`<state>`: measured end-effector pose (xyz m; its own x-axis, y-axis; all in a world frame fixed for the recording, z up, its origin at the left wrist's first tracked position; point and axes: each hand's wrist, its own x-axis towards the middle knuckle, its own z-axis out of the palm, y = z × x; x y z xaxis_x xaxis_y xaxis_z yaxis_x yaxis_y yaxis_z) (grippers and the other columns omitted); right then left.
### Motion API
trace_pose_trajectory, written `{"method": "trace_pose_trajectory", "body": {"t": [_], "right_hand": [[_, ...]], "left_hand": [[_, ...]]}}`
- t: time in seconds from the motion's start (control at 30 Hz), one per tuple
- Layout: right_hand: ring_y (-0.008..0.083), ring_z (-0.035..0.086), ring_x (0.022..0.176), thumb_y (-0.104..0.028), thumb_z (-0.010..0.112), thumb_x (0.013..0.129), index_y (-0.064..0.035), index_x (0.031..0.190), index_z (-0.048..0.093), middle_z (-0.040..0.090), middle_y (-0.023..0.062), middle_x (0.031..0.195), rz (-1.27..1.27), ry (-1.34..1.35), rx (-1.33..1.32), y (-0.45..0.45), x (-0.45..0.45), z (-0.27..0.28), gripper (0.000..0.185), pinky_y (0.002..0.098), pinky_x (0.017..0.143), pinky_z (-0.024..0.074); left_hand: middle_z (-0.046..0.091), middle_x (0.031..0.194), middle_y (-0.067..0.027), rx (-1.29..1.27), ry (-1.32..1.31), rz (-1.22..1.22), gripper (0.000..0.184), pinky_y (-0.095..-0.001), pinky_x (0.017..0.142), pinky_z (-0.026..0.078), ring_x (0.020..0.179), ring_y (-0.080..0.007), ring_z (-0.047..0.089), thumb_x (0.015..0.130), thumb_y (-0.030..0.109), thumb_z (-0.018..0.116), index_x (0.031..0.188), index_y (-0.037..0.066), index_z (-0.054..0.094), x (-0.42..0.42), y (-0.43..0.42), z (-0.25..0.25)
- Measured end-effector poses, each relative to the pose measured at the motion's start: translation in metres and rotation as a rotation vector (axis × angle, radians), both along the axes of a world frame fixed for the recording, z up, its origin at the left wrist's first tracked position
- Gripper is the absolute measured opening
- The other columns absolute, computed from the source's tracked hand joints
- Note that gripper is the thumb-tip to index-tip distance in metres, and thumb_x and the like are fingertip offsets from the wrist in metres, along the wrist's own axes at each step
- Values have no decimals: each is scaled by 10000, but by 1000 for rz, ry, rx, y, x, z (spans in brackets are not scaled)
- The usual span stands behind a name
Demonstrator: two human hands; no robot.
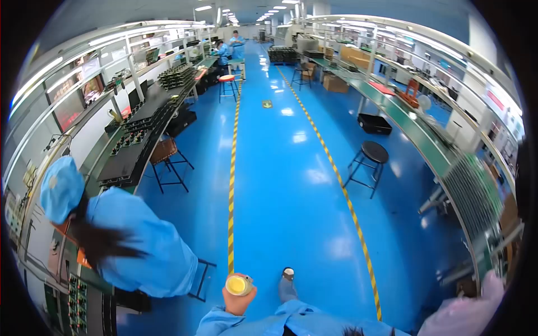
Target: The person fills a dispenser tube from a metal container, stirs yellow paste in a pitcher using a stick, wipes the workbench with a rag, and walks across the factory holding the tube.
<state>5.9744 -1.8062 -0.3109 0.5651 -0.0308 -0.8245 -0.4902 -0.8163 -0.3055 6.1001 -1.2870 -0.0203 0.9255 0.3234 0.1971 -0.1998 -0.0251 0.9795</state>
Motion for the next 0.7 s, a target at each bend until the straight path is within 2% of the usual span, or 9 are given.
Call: {"method": "trace_pose_trajectory", "body": {"t": [0.13, 0.27, 0.33, 0.4, 0.47, 0.57, 0.6, 0.67, 0.7], "right_hand": [[247, 719, 851, -426, 737, 833, -103, 942, 781, 757, 98, 896, 48, -35, 2, 20, 205, -20, 344, 397, 777, 569], [240, 727, 871, -389, 780, 807, -101, 972, 787, 765, 86, 912, 513, -437, 32, 79, 503, -17, 331, 383, 797, 578], [191, 715, 838, -480, 823, 747, -121, 929, 781, 763, 70, 901, 320, -457, 275, 135, 674, 22, 405, 355, 766, 572], [152, 705, 724, -217, 882, 724, -64, 912, 777, 757, 71, 816, 119, -384, 596, 217, 829, 82, 265, 318, 690, 571], [150, 700, 697, -172, 876, 737, -33, 929, 781, 752, 90, 799, 276, -465, 533, 290, 941, 165, 255, 308, 647, 571], [140, 683, 649, -174, 862, 759, -37, 909, 782, 745, 82, 773, 305, -505, 531, 343, 1069, 153, 218, 305, 619, 565], [145, 682, 628, -275, 786, 863, -40, 878, 784, 732, 96, 739, 342, -497, 607, 349, 1099, 139, 235, 301, 597, 559], [171, 687, 633, -426, 627, 973, -51, 928, 779, 727, 117, 745, 26, -394, 429, 344, 1123, 107, 407, 322, 607, 569], [201, 700, 670, -552, 493, 1004, -63, 1055, 750, 735, 137, 812, -132, -260, 540, 324, 1134, 53, 555, 360, 645, 584]], "left_hand": [[632, 995, -93, 66, 39, 131, 614, -378, 817, 574, 955, -220, 680, 642, -68, 829, 1150, 42, 502, 180, 20, -18], [626, 1017, -96, -62, 65, 158, 622, -389, 812, 582, 951, -227, 691, 639, -62, 829, 1161, 45, 508, 322, 41, 38], [623, 1016, -92, -26, 78, 190, 609, -388, 814, 584, 944, -218, 689, 642, -66, 816, 1156, 47, 510, 397, 60, 41], [621, 1007, -92, -9, 46, 212, 607, -393, 814, 584, 936, -217, 688, 638, -63, 815, 1153, 45, 511, 475, 82, 37], [637, 997, -86, -105, 13, 224, 576, -375, 814, 571, 920, -194, 677, 639, -41, 822, 1130, 49, 534, 561, 105, 21], [657, 992, -78, 200, 99, 272, 531, -340, 807, 555, 905, -165, 664, 648, -15, 828, 1100, 52, 559, 692, 144, 20], [676, 980, -72, 206, 19, 229, 487, -311, 799, 543, 901, -143, 654, 674, -1, 823, 1088, 51, 574, 741, 160, 24], [676, 946, -66, 106, 15, 224, 446, -316, 792, 538, 883, -138, 650, 680, 15, 816, 1066, 43, 592, 831, 181, 30], [675, 929, -63, 65, 17, 212, 427, -318, 788, 536, 873, -135, 648, 684, 24, 812, 1055, 38, 602, 874, 191, 36]]}}
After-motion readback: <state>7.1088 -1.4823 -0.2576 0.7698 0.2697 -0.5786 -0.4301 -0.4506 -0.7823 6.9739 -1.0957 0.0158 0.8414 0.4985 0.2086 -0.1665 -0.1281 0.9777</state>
